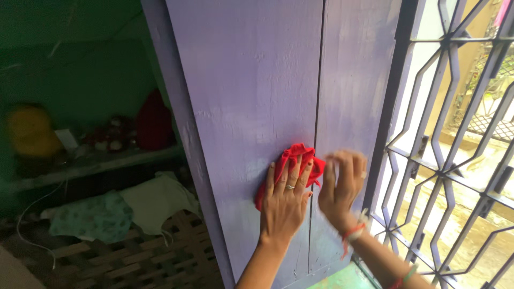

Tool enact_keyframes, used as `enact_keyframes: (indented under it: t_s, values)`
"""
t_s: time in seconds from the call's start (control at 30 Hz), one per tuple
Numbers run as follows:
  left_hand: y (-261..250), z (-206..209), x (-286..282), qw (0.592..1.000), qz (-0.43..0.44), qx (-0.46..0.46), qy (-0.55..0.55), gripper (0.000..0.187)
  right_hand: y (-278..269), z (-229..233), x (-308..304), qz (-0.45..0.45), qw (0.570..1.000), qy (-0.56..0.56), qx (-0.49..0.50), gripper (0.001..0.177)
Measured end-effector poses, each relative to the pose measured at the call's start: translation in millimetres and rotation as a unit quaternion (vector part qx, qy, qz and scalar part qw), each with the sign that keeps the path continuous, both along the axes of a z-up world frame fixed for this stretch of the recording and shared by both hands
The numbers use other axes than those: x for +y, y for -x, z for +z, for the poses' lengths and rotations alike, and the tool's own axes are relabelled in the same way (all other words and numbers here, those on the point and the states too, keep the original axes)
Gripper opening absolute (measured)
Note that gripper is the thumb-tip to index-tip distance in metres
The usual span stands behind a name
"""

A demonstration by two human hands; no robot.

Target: The person wipes a purple painted wooden surface and a metal window grille using a red cloth. The person moves the cloth back and forth across the surface, covering different sections of the wood and the metal bars.

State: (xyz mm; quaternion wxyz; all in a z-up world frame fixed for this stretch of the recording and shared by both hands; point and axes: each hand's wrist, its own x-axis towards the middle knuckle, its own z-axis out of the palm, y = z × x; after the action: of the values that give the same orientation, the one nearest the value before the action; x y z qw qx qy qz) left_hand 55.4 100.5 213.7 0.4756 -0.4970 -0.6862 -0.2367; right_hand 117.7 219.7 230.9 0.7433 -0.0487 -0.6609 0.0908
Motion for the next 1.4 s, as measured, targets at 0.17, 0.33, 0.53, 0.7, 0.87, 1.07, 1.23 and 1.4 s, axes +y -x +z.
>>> enact_keyframes:
  t_s: [0.17, 0.33, 0.53, 0.7, 0.87, 1.07, 1.23, 1.4]
  values:
    - [-1, 29, -27, 0.997, -0.059, 0.001, 0.053, 0.052, 18, -45, -43, 0.336, 0.929, 0.149, -0.036, 0.044]
    - [6, 59, -90, 0.987, -0.157, -0.007, -0.046, 0.029, 49, -43, -38, 0.113, 0.988, 0.067, -0.08, 0.059]
    - [36, 74, -139, 0.965, 0.013, -0.007, -0.26, 0.039, 71, 13, 10, -0.034, 0.986, 0.162, -0.035, 0.066]
    - [58, 56, -107, 0.935, 0.001, -0.167, -0.314, 0.061, 59, 8, -37, -0.017, 0.979, -0.129, -0.156, 0.067]
    - [74, 50, -85, 0.896, 0.054, -0.251, -0.363, 0.056, 41, 1, -54, -0.089, 0.933, -0.273, -0.216, 0.075]
    - [81, 46, -83, 0.904, 0.065, -0.19, -0.378, 0.051, 53, 19, 61, -0.015, 0.968, -0.203, -0.15, 0.084]
    - [82, 45, -83, 0.905, 0.097, -0.19, -0.367, 0.053, 43, -11, 130, 0.005, 0.998, 0.033, -0.059, 0.073]
    - [81, 43, -83, 0.908, 0.109, -0.178, -0.362, 0.053, 51, -21, 117, -0.035, 0.993, 0.097, -0.053, 0.074]
